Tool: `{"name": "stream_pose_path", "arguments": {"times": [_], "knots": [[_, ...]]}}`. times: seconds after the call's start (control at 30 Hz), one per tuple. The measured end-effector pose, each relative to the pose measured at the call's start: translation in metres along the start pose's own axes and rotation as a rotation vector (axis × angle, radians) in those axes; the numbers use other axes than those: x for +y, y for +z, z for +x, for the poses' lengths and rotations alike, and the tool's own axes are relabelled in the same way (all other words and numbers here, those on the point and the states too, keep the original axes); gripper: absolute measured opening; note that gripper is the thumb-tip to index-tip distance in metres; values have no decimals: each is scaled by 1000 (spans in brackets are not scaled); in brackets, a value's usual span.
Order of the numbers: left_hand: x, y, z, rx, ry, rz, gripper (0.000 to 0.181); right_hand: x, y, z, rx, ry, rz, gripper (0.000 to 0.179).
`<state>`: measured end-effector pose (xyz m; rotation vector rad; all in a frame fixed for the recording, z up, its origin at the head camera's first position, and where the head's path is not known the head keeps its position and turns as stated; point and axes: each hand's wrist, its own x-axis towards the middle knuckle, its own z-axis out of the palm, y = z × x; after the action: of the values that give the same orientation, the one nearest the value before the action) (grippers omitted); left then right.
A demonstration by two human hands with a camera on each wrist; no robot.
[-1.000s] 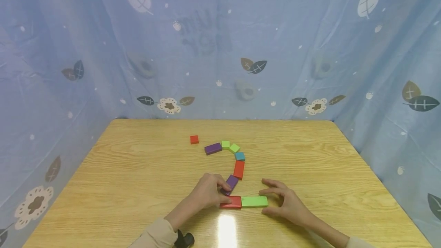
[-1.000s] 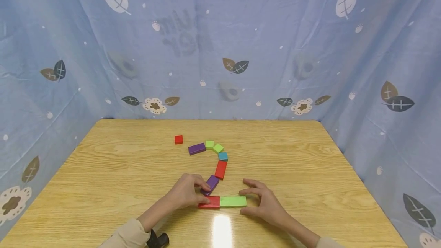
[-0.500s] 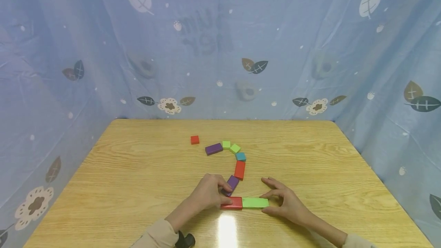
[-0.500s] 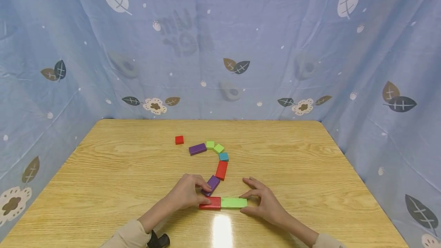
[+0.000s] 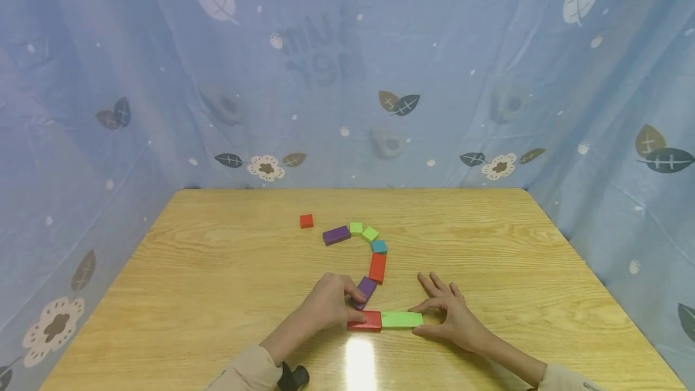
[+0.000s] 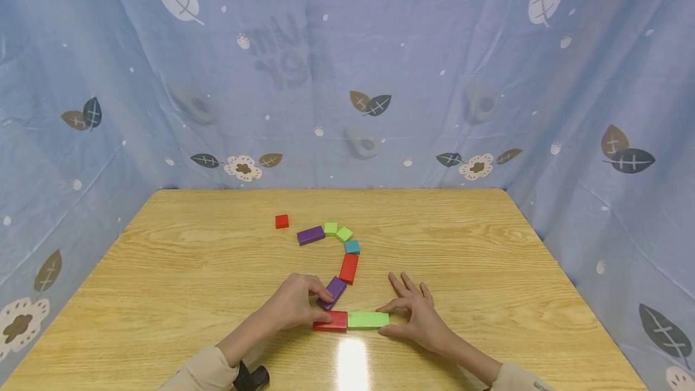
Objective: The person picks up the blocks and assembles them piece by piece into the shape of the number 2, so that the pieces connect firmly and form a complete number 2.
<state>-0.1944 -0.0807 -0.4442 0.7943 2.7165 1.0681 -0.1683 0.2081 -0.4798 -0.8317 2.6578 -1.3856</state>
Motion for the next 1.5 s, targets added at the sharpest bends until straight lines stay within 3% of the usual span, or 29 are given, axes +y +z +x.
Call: {"name": "stream_pose_path", "arguments": {"times": [0.2, 0.3, 0.4, 0.53, 0.7, 0.83, 1.07, 1.37, 1.5], "knots": [[-3, -10, 7, -65, 24, -161, 6, -2, -1, 1, -10, 16, 9, 25], [-3, -18, 10, -60, 52, -264, 10, -2, 1, 0, -6, 10, 10, 24], [-3, -26, 15, 19, 106, -351, 18, -2, 2, -1, 3, -1, 4, 24], [-10, -41, 22, 189, 147, -471, 27, -3, 2, 0, 17, -12, -2, 24], [-31, -62, 30, 380, 106, -626, 37, -1, 2, -1, 26, -25, -6, 24], [-51, -80, 37, 465, 70, -678, 39, 0, 2, -1, 33, -27, -14, 24], [-82, -99, 45, 542, -36, -678, 39, -1, 4, -2, 30, -20, -6, 24], [-93, -112, 36, 564, -141, -730, 43, -1, 3, -3, 37, -46, 9, 24], [-106, -110, 34, 586, -214, -749, 46, -1, 4, -3, 27, -30, 23, 24]]}}
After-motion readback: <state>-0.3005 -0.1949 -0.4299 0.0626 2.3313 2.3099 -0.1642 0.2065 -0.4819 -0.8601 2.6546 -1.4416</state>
